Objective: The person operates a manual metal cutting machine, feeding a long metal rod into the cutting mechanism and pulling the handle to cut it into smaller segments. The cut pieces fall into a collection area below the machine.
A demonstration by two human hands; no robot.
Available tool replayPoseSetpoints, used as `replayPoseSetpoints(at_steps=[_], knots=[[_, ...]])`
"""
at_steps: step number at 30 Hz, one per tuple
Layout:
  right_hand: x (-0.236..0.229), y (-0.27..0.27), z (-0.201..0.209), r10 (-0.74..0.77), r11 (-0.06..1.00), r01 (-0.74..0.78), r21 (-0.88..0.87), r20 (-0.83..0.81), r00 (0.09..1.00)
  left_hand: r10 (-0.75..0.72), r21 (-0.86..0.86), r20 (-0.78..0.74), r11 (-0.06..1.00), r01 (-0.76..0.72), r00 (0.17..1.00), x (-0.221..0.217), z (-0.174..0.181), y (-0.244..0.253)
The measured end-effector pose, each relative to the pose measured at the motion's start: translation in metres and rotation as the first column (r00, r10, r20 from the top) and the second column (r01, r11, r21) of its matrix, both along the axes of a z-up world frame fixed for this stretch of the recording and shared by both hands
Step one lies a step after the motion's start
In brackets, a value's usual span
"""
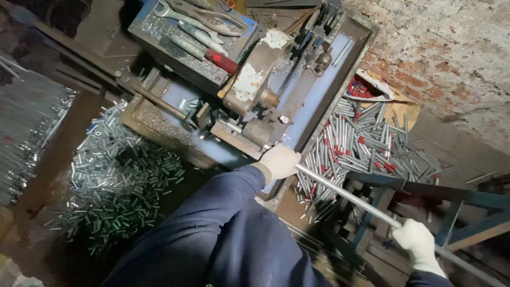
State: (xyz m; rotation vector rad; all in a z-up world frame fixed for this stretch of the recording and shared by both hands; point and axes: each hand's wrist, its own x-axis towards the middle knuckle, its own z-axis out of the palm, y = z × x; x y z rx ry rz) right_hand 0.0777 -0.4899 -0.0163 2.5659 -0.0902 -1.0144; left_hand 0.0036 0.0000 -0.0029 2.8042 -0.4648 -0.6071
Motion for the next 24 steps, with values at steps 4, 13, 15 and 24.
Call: replayPoseSetpoints(at_steps=[4, 13, 15, 24], knots=[[-0.006, 0.022, 0.005, 0.033, 0.998, -0.034, 0.053, 0.019, 0.999, 0.043, -0.073, 0.066, 0.997, -0.038, 0.997, 0.001, -0.008, 0.006], [-0.010, 0.018, 0.003, 0.063, 0.995, -0.067, 0.078, 0.049, 0.997, 0.033, -0.055, 0.021, 0.998, -0.032, 0.999, 0.001, -0.009, 0.007], [-0.003, 0.009, -0.011, 0.134, 0.990, -0.134, 0.041, 0.000, 0.991, 0.046, -0.071, 0.070, 0.997, -0.041, 0.996, -0.001, -0.018, 0.008], [-0.003, 0.009, -0.001, 0.143, 0.989, -0.143, 0.047, 0.003, 0.990, 0.054, -0.091, 0.087, 0.995, -0.046, 0.995, 0.000, -0.022, 0.006]])
